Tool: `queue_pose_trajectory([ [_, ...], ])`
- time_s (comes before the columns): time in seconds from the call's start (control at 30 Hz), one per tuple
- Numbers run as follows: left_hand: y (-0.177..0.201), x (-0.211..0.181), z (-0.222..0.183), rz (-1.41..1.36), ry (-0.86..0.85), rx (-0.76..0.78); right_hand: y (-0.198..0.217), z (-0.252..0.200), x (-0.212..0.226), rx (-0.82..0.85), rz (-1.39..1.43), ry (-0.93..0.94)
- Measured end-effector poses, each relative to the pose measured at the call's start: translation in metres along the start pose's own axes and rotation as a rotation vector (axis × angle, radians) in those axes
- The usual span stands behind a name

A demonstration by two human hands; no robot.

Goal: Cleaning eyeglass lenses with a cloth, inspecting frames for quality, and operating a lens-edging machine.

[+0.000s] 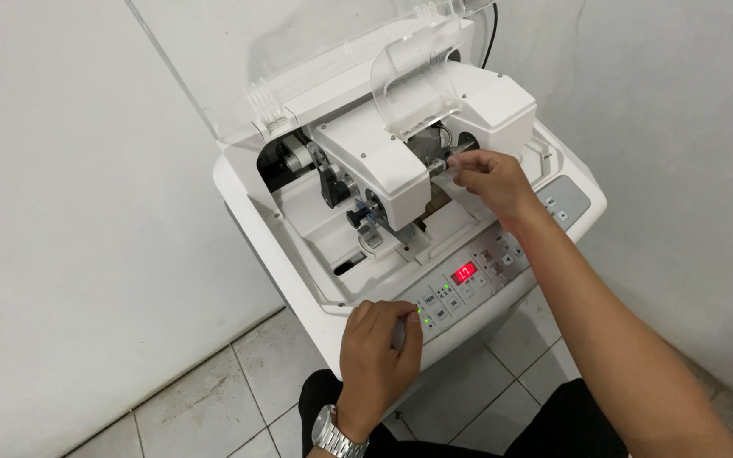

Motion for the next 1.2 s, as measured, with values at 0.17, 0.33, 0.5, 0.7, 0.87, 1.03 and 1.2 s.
queue_pose_trajectory([
  [0.17, 0.003, -0.001, 0.002, -0.050, 0.013, 0.017, 0.036, -0.038, 0.023, -0.159, -0.162, 0.139],
  [0.33, 0.003, -0.001, 0.001, -0.064, 0.017, 0.029, 0.090, -0.088, -0.010, -0.357, -0.358, 0.144],
  [0.5, 0.008, 0.002, 0.003, -0.142, 0.143, 0.097, 0.123, -0.111, -0.060, -0.354, -0.654, 0.265],
  [0.7, 0.008, 0.003, 0.006, -0.141, 0.144, 0.075, 0.107, -0.116, -0.047, -0.173, -1.591, 0.892],
  [0.87, 0.008, 0.001, 0.009, -0.198, 0.159, 0.101, 0.112, -0.095, -0.031, 0.181, -1.519, 0.670],
  [1.03, 0.019, 0.003, 0.060, -0.221, 0.164, 0.054, 0.049, -0.056, 0.002, 0.095, -0.602, 0.405],
  [1.2, 0.022, -0.021, 0.163, -0.193, -0.098, -0.112, 0.011, -0.018, 0.013, 0.075, -0.499, 0.361],
])
Point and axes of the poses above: each hand's wrist, its own z-axis towards the middle knuckle, its own y-axis out of the back of the hand, x = y × z, the point moved 4 cm from there along z, towards the middle knuckle, and after that the axes turned 11 degrees about y, right-handed, at the moved point
